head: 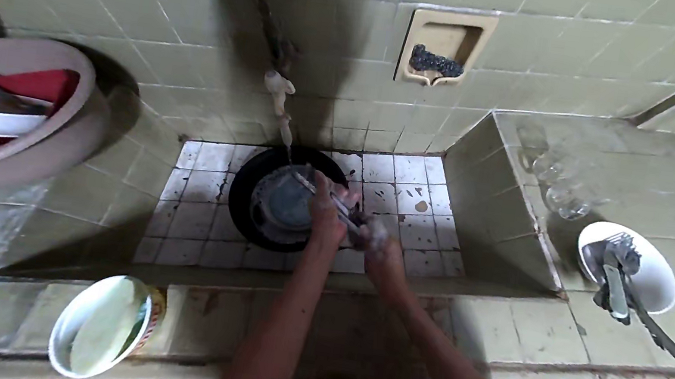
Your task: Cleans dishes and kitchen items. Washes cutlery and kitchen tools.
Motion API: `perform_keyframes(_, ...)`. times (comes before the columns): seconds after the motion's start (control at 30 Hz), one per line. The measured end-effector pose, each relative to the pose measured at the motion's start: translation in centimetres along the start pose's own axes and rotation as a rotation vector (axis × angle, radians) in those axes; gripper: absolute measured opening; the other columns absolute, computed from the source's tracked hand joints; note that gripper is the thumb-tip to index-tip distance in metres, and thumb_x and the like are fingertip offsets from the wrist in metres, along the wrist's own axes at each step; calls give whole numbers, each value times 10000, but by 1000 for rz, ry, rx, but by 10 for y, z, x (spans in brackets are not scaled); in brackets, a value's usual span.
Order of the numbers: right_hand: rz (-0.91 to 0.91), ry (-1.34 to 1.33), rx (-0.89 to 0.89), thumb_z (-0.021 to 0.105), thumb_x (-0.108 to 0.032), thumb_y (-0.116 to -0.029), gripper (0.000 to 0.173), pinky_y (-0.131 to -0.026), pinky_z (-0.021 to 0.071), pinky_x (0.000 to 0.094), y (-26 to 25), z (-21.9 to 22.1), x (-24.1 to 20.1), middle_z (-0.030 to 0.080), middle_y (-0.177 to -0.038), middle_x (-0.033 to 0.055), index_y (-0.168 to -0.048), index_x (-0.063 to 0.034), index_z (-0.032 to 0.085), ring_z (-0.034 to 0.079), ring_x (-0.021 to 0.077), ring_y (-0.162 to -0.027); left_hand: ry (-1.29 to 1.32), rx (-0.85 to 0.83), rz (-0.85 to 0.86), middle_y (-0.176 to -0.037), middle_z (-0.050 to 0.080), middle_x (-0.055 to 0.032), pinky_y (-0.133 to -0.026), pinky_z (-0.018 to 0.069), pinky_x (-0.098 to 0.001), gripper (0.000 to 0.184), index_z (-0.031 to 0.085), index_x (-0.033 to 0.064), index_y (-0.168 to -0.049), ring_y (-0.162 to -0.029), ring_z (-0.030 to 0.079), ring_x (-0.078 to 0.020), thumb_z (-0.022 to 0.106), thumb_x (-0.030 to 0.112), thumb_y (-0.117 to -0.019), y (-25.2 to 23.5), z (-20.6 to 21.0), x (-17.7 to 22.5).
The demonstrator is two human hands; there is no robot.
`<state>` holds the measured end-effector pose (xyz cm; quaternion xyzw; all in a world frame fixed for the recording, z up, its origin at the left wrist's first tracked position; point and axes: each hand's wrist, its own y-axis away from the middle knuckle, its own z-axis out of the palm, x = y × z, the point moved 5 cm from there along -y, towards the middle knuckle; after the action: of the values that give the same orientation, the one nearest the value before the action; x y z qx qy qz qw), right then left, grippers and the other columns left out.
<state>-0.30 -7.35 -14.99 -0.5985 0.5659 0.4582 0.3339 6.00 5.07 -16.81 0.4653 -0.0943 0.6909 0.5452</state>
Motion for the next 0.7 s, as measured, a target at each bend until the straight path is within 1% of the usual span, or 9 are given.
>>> perform_keyframes(0.03,-46,116,-34,527,-119,-1059,368,-911,560,517,3,7,0,679,-1187,245,-1396,26,566,692,360,-1020,4,29,12,-505,404,99,-452,441,-204,470,437,197,-740,-419,434,-33,308,446,-1117,-1,0,-3)
perform_keyframes(0.1,-15,279,-62,576,-103,-1029,362,-928,545,543,2,12,-1,688,-1150,258,-1362,38,587,692,392,-1018,50,-20,-24,-447,281,103,-367,293,-191,521,360,214,-663,-343,288,-33,281,453,-1119,-3,0,-7)
perform_keyframes(0.2,27,237,47,581,-161,-1036,319,-887,552,570,-6,7,1,701,-1064,268,-1258,61,639,703,405,-962,104,-165,-45,-447,326,110,-399,338,-193,560,382,234,-607,-367,339,-27,292,449,-1116,4,1,-15)
perform_keyframes(0.23,56,164,119,550,-193,-1058,318,-832,554,579,-11,3,3,697,-997,270,-1200,73,651,700,409,-903,75,-190,-26,-480,390,110,-435,409,-192,527,431,229,-645,-404,413,-24,323,450,-1111,11,4,-17)
perform_keyframes(0.3,184,-28,304,417,-350,-1109,477,-687,533,559,-28,-3,16,659,-852,242,-1076,62,655,659,379,-761,-116,-270,43,-739,556,89,-704,567,-235,294,523,205,-976,-683,605,-34,368,417,-1108,35,9,-18)
perform_keyframes(0.37,372,-176,364,321,-455,-1116,602,-696,520,548,-45,-4,40,631,-895,247,-1100,69,617,627,368,-786,-367,-328,174,-981,631,-2,-877,561,-307,254,489,80,-1247,-917,648,-89,400,276,-1113,51,12,-23)
perform_keyframes(0.5,443,42,196,375,-406,-1111,528,-886,533,599,-51,-13,58,682,-1093,279,-1233,39,632,677,424,-1014,-606,-295,304,-995,629,-90,-858,559,-368,372,446,-57,-1326,-884,638,-144,383,238,-1108,28,-8,-21)
perform_keyframes(0.6,399,-205,209,473,-475,-1074,493,-650,521,430,-22,-54,41,615,-874,153,-1123,-10,629,600,251,-729,-767,-140,119,-879,553,-68,-630,544,-316,407,412,3,-1399,-659,571,-124,423,289,-1110,-21,-44,-4)
perform_keyframes(0.7,299,-422,307,603,-192,-1035,232,-536,499,253,5,-121,22,648,-849,41,-1219,-52,605,565,89,-596,-1078,-97,-95,-983,569,-155,-675,523,-371,419,427,-32,-1411,-723,565,-191,511,204,-1075,-69,-97,-5)
